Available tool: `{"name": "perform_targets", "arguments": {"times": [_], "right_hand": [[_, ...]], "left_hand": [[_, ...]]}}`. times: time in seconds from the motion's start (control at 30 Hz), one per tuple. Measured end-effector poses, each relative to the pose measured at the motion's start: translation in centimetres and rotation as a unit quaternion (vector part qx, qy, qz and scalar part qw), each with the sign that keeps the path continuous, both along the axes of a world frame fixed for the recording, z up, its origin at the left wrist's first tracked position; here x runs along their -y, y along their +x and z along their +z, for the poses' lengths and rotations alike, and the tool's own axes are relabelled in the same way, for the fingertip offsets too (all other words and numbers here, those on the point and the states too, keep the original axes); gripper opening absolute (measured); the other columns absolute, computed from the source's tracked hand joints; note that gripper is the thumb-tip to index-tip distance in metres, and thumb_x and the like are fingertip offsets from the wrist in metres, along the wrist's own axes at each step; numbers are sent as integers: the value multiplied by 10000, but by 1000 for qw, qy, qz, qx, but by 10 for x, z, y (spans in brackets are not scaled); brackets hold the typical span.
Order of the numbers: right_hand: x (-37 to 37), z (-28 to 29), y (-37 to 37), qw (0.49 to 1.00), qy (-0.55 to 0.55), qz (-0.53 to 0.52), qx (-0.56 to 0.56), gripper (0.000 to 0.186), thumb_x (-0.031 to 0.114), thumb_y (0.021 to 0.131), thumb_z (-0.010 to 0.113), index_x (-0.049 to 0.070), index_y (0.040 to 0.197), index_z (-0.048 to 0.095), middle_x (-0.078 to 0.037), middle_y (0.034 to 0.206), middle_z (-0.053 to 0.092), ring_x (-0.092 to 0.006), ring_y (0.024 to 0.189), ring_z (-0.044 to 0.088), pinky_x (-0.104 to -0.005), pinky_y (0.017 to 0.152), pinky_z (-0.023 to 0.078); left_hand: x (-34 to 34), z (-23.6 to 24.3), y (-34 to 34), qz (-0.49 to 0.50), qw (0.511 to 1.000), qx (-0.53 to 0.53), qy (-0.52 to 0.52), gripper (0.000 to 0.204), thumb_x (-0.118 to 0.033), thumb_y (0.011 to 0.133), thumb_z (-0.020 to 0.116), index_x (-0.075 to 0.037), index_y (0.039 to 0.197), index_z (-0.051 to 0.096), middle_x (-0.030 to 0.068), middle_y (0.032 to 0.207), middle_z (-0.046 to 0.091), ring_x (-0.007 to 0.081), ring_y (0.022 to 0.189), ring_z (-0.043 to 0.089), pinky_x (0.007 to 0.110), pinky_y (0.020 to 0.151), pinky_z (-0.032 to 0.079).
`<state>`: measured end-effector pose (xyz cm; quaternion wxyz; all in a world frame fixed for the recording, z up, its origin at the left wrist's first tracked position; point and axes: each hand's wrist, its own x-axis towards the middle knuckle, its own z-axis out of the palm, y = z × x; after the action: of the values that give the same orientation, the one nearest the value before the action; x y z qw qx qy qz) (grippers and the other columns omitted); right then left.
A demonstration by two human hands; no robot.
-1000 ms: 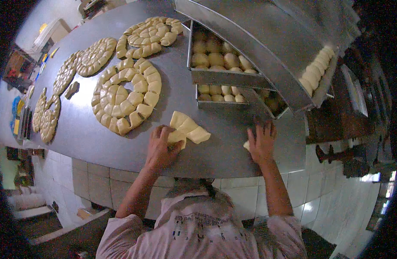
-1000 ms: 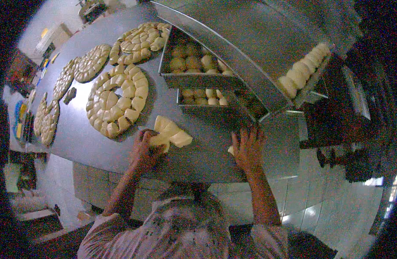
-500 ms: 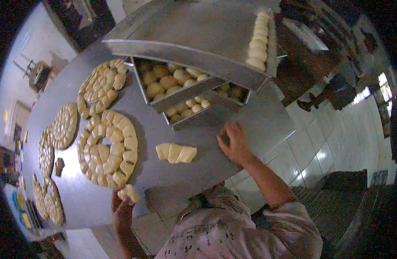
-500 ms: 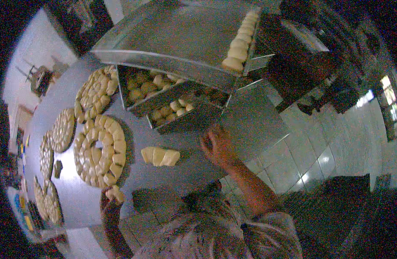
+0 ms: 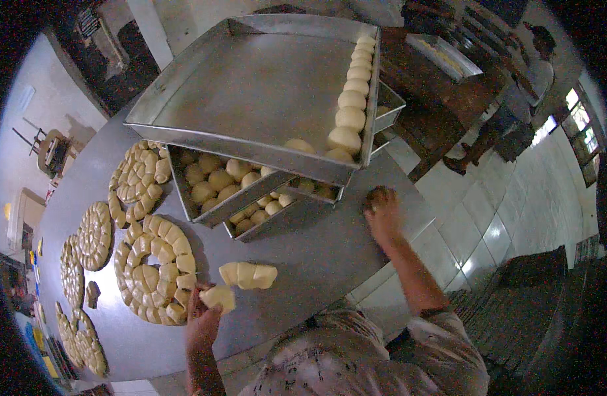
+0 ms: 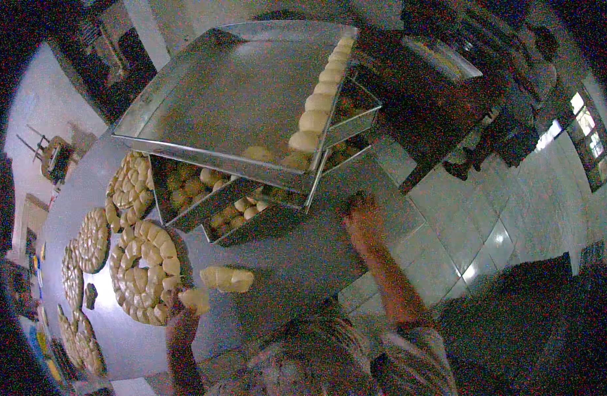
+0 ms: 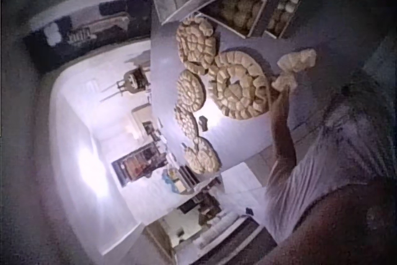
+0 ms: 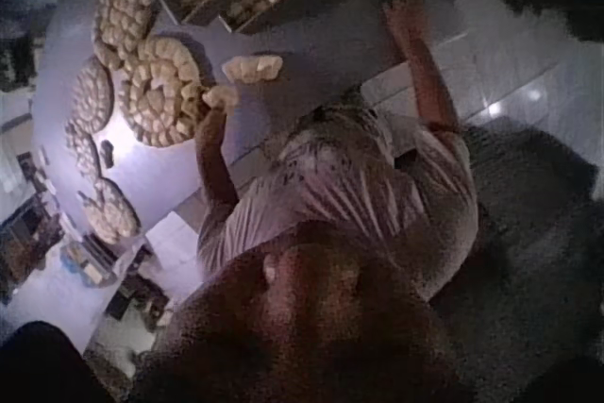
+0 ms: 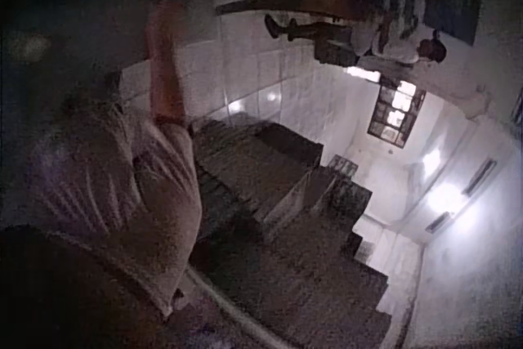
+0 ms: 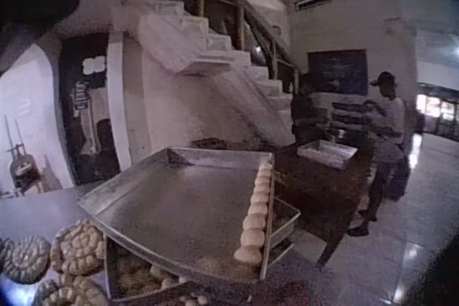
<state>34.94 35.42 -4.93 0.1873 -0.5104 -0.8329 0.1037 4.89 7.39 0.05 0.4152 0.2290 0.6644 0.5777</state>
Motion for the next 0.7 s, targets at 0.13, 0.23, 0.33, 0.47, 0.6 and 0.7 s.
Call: {"name": "perform_targets", "arguments": {"times": [0.13,0.23,0.33,0.47,0.6,0.7], "right_hand": [[25,6,13,983,116,138,-23,282,84,646,626,27,912,552,-157,984,510,-337,982,473,-409,859,399],[-10,30,73,986,-81,87,-116,335,68,663,602,29,992,553,-147,1023,516,-292,945,521,-377,826,435],[-63,122,82,855,-389,122,-321,374,45,680,560,28,1053,539,-79,1076,519,-201,940,537,-324,806,450],[-99,227,4,784,-225,342,-466,370,162,764,591,34,1102,510,-47,983,568,-163,914,534,-312,841,415],[-99,276,-62,836,-134,387,-366,269,173,797,566,40,1031,552,-49,903,592,-164,842,558,-318,781,446],[-104,267,-72,885,-53,439,-145,217,180,834,534,23,978,573,-59,837,601,-161,787,564,-300,764,455]], "left_hand": [[-43,21,31,-57,987,91,116,488,79,685,546,-63,1132,408,70,1052,495,192,1033,472,310,866,403],[-53,37,35,-28,998,44,48,505,72,669,583,-46,1130,414,81,1082,501,193,1038,482,308,868,406],[-51,35,42,22,998,20,59,490,44,693,600,-35,1141,416,86,1072,510,197,1026,492,303,848,419],[-62,47,67,25,999,-11,24,467,22,724,597,-40,1148,412,73,1054,498,183,977,494,294,827,425],[-85,56,94,44,986,-90,134,428,14,738,592,-48,1127,426,72,1078,467,166,938,488,284,800,434],[-75,51,88,10,984,-151,96,410,27,725,597,-46,1098,446,81,1099,450,176,955,481,291,794,439]]}}
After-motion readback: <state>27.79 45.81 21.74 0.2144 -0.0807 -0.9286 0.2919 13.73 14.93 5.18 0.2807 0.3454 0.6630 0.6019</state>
